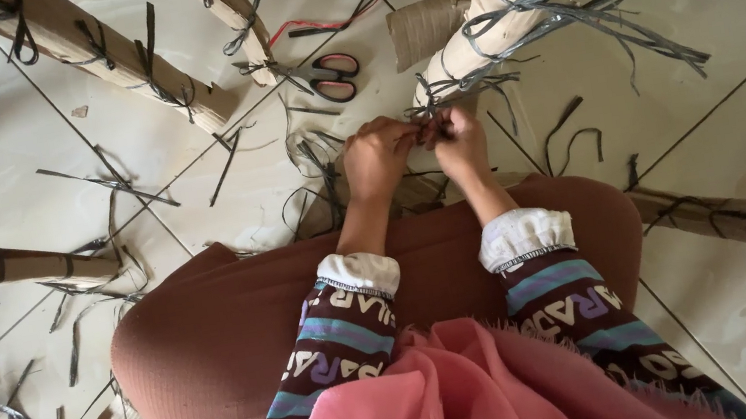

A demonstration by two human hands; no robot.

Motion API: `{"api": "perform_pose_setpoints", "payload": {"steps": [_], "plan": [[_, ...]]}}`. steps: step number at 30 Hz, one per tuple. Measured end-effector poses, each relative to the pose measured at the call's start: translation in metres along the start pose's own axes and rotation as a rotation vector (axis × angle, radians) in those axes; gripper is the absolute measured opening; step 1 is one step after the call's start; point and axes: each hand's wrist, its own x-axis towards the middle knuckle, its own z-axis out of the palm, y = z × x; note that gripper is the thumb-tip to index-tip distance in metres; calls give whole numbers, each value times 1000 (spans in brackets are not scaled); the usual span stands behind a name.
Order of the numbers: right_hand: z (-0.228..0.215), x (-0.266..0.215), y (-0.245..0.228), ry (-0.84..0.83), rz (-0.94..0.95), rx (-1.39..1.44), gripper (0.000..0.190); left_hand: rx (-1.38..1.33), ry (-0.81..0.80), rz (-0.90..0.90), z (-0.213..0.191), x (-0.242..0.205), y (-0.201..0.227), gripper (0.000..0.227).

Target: Wrapping wooden chair legs with protective strips and securing them with knots

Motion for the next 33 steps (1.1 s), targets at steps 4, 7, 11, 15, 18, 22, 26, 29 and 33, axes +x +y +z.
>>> {"api": "perform_pose_setpoints", "payload": {"steps": [4,7,11,15,18,22,26,29,33], "plan": [[-1,-2,-6,-3,-3,38,9,65,-10,8,10,-1,-8,11],[2,0,1,-3,-5,-2,11,101,-12,0,19,-6,-15,12],[1,9,22,123,0,-69,10,130,62,-70,21,-8,-14,10],[-4,20,35,243,43,-80,15,129,79,-145,10,-5,0,10],[-1,21,37,266,107,-45,16,127,87,-199,24,-5,-8,9],[-5,31,49,178,237,4,15,5,46,-179,27,-5,-30,10],[-10,24,43,-39,306,-234,34,20,-81,-344,45,-14,-69,23],[-11,9,17,-208,349,-416,46,106,-168,-415,48,-30,-69,28],[-9,-7,19,-365,322,-569,29,277,-439,-436,40,-37,-53,28]]}}
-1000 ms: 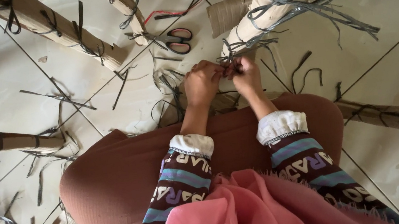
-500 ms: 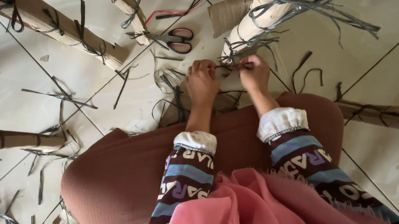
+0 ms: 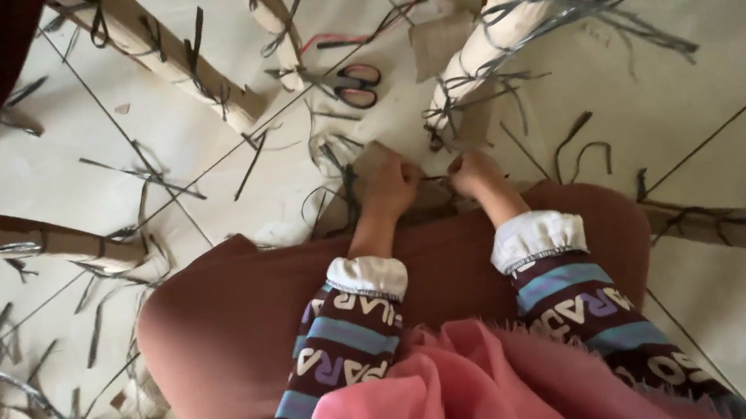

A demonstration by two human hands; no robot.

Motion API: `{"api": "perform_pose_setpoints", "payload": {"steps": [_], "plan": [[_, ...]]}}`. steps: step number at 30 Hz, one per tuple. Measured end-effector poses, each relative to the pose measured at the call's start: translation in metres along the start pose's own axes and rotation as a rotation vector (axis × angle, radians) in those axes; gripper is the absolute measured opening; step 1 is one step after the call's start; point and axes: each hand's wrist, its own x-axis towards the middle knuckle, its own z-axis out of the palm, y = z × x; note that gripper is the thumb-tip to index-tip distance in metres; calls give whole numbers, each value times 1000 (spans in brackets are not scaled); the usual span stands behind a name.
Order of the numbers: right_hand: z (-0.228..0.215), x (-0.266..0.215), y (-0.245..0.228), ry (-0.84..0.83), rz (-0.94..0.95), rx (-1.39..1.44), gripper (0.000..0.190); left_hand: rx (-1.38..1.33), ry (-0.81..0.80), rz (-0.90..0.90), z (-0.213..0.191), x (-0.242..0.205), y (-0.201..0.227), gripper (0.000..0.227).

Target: Wrapping wooden chair legs with protective strips and securing them with knots

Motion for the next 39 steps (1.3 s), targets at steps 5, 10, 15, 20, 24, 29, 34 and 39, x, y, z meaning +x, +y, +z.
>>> {"api": "perform_pose_setpoints", "payload": {"steps": [5,10,15,20,24,29,34,39], "plan": [[-19,-29,-18,-23,-53,11,27,-128,-38,-21,-70,-54,43,26],[-12,-21,-11,-24,-95,13,31,3,-131,67,-28,-41,14,29],[-19,-29,-15,-44,-103,-51,33,18,-341,47,-71,-78,41,35],[-20,-35,-19,-27,-107,-5,34,-51,-329,35,-74,-81,43,35],[-16,-33,-17,-28,-116,-35,35,-107,-376,13,-84,-90,48,37],[-18,-38,-23,-24,-143,-58,33,-109,-463,5,-104,-108,67,42],[-13,-29,-20,-26,-162,-99,31,-66,-487,16,-119,-117,78,42],[-6,-23,-16,-24,-172,-99,33,-119,-512,15,-137,-128,88,39]]}}
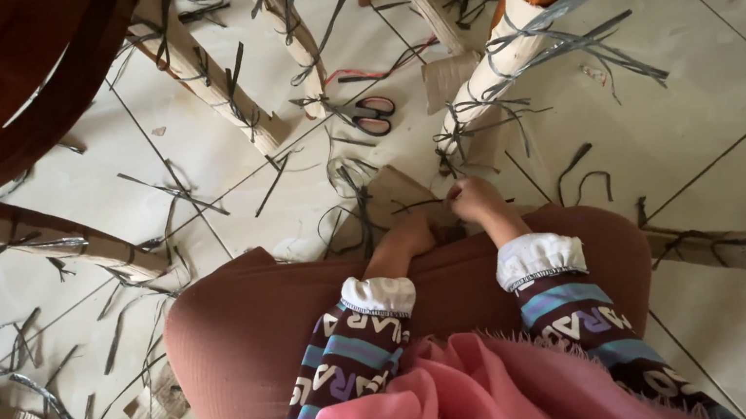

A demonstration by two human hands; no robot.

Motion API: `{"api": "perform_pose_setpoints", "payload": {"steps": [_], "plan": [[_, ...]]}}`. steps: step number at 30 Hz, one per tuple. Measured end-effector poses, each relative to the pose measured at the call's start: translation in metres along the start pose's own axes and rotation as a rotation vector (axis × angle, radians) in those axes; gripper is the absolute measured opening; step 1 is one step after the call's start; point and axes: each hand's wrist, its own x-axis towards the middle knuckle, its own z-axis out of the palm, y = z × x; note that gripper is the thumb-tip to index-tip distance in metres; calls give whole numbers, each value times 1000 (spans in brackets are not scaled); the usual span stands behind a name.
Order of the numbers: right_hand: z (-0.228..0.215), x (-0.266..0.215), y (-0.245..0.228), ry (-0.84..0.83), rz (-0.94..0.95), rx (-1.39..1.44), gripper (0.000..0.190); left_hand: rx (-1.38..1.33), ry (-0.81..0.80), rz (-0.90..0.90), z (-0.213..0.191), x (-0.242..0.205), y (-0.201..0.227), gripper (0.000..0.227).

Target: Wrapping wooden chair legs with protective strips and securing them with knots

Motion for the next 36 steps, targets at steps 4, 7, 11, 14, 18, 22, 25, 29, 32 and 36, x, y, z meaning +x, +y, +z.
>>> {"api": "perform_pose_setpoints", "payload": {"steps": [4,7,11,14,18,22,25,29,32,36], "plan": [[-3,-5,-6,-3,10,2,32,23,-26,-11,19,45,-26,42],[-4,-6,-8,-11,5,4,33,34,-44,17,27,66,-40,43],[-4,-6,-8,-17,3,3,33,43,-40,26,25,57,-37,44],[-4,-8,-9,-25,-13,-9,33,-2,-50,30,27,56,-35,47],[-2,-7,-9,-28,-61,-59,32,-13,-64,58,18,42,-26,50],[-2,-5,-10,-44,-60,-97,31,-44,-26,64,34,69,-46,49],[0,0,-11,-59,-94,-109,34,-39,-4,51,40,80,-56,48],[2,1,-8,-69,-86,-113,37,12,50,24,21,50,-34,48],[-2,-10,-15,-86,-69,-100,38,-50,197,-51,42,107,-74,51],[-3,-8,-17,-99,-53,-71,38,-166,513,-267,10,56,-63,63]]}}
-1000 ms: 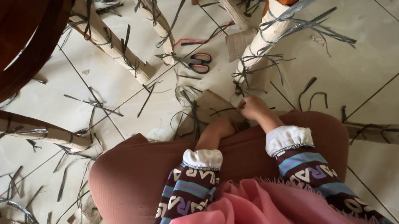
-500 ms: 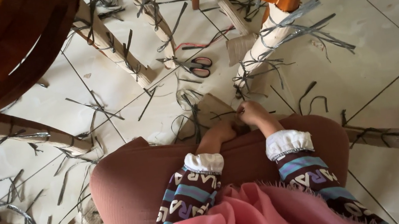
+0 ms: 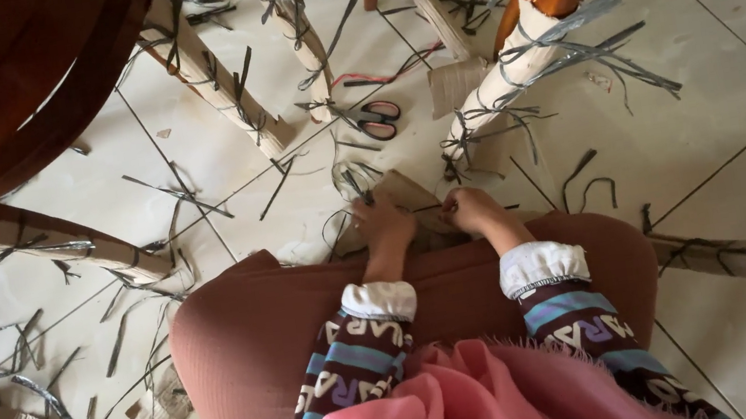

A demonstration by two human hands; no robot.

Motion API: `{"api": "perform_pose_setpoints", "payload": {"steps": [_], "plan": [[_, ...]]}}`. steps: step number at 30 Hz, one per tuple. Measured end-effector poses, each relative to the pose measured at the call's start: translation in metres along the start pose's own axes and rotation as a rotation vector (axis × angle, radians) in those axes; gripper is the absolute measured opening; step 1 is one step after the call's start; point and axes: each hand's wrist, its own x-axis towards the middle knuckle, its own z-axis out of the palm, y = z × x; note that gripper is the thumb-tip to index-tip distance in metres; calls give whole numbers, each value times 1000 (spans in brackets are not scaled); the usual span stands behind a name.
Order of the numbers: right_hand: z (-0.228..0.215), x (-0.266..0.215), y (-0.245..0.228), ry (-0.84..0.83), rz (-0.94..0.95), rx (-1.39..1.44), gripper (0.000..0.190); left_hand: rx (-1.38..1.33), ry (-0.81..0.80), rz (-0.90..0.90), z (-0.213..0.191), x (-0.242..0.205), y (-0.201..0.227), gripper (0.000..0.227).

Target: Wrapping wooden chair legs with protective strips and securing them with knots

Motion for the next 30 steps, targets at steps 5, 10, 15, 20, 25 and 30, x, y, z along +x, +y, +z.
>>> {"api": "perform_pose_setpoints", "payload": {"steps": [5,10,15,20,25,30], "plan": [[-8,-14,-14,-3,-18,-25,38,-119,-76,-26,17,8,-19,76],[-4,-11,-9,-22,-24,-20,37,-115,-116,-32,22,9,-8,88],[-18,-38,-37,73,-148,54,44,216,-174,87,76,65,-28,56],[-34,-61,-60,167,-430,203,63,362,153,345,76,35,-17,30],[-39,-79,-81,-65,-150,473,49,1276,221,489,74,35,-20,47],[9,24,16,645,-411,151,16,-464,202,405,40,25,-14,21]]}}
